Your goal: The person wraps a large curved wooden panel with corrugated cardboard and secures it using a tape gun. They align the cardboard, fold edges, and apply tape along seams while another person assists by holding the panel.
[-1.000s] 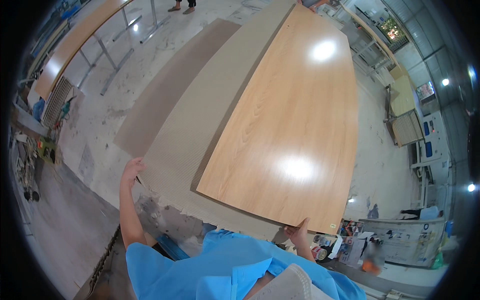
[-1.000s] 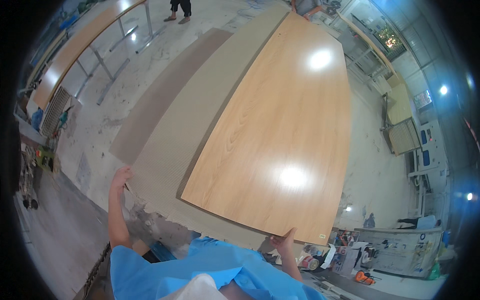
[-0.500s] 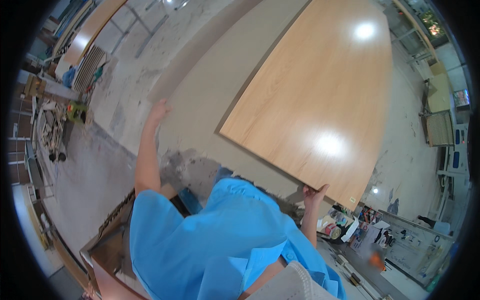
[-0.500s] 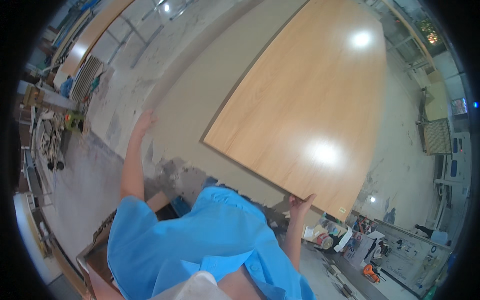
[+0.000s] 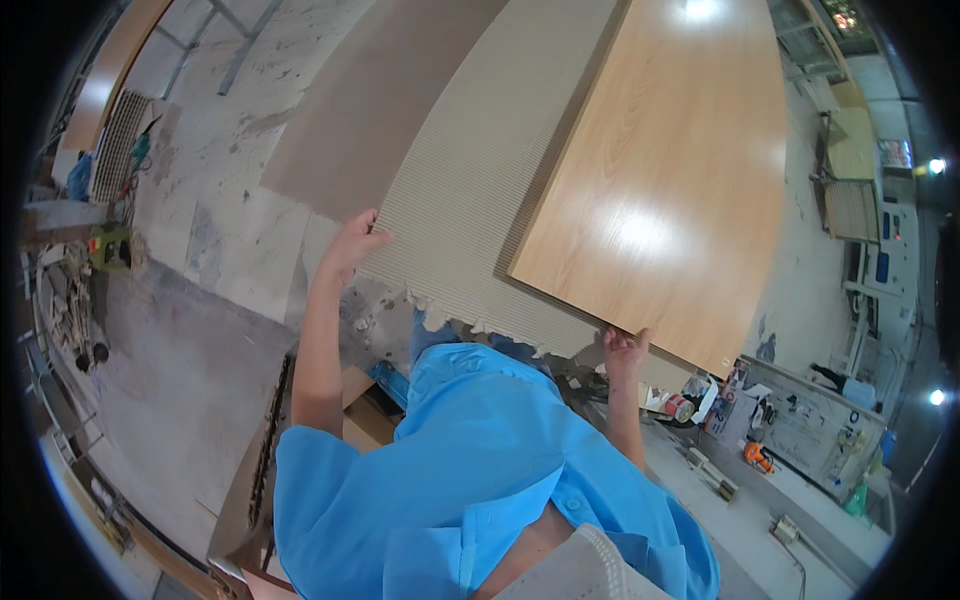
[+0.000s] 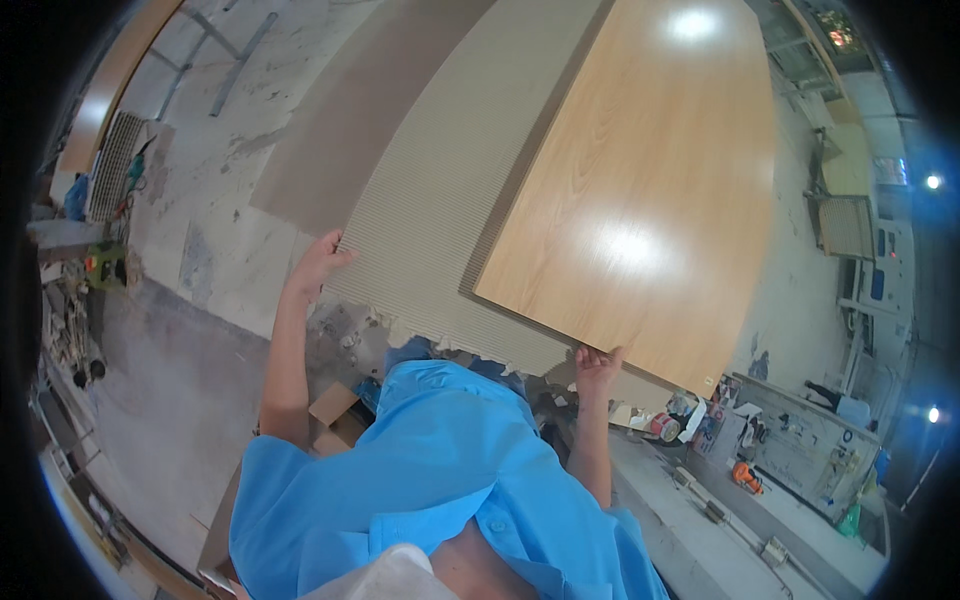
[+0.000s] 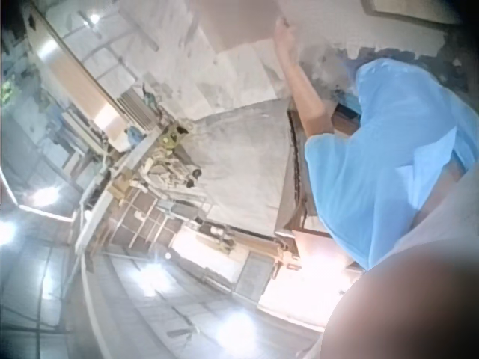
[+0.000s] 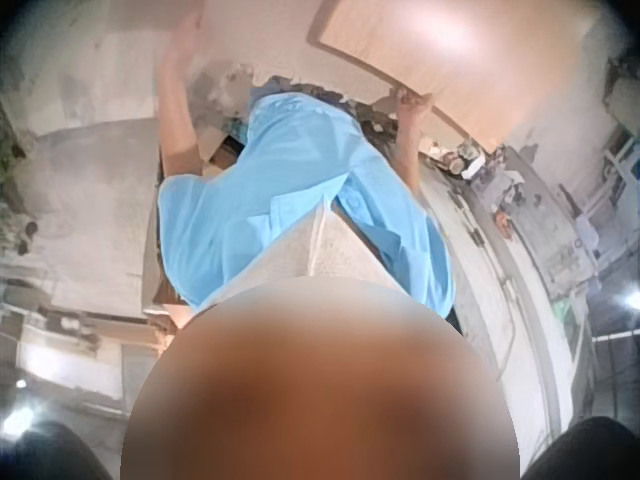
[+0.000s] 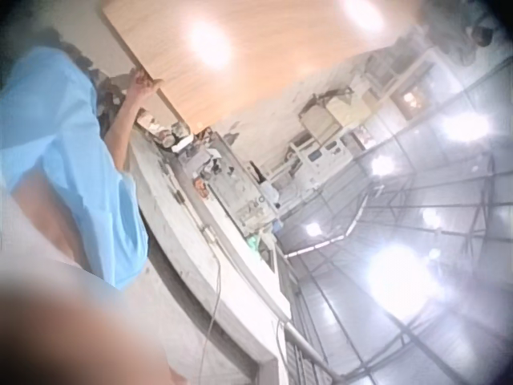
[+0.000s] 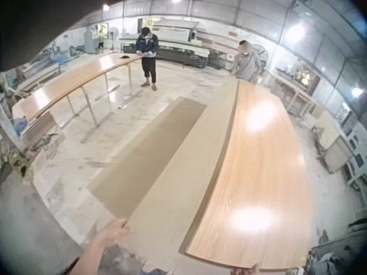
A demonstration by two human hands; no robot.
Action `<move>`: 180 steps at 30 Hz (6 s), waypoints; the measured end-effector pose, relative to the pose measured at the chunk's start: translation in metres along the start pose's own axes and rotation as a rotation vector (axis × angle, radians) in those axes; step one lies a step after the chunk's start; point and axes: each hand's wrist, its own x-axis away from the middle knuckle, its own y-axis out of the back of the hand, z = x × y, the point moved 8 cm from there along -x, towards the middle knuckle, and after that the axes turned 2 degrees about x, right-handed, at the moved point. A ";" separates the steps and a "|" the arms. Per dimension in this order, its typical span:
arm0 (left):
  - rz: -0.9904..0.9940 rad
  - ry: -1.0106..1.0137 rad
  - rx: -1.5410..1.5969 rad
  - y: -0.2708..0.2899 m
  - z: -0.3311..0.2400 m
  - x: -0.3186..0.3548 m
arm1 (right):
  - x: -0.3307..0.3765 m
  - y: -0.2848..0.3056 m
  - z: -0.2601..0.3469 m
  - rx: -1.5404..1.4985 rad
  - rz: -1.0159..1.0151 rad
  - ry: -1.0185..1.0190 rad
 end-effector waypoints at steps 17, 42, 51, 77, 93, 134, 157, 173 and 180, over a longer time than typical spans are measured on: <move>-0.060 0.006 -0.073 0.000 0.006 -0.029 | 0.020 -0.089 -0.064 -0.093 0.128 0.000; 0.059 0.014 -0.023 -0.010 -0.005 -0.024 | 0.032 -0.099 -0.073 -0.177 -0.009 0.244; 0.089 -0.101 -0.154 -0.004 -0.002 -0.031 | 0.042 -0.111 -0.068 -0.267 -0.050 0.303; 0.255 -0.641 -1.291 -0.275 -0.149 0.070 | 0.032 -0.081 -0.060 0.303 0.109 0.160; 0.583 -0.353 -1.600 -0.427 -0.083 0.035 | 0.015 -0.080 -0.064 0.438 0.326 0.045; 0.715 -0.033 -0.729 -0.423 -0.014 0.025 | 0.003 -0.266 0.054 1.541 0.243 1.434; 0.153 -0.734 -0.498 -0.296 -0.087 -0.179 | 0.024 -0.447 0.016 1.585 0.297 1.307; 0.679 -0.704 -0.764 -0.266 -0.110 -0.115 | -0.101 -0.577 0.064 1.667 -0.090 1.295; 0.244 -0.606 -0.275 -0.257 -0.205 -0.318 | -0.182 -0.667 0.135 1.683 -0.092 1.243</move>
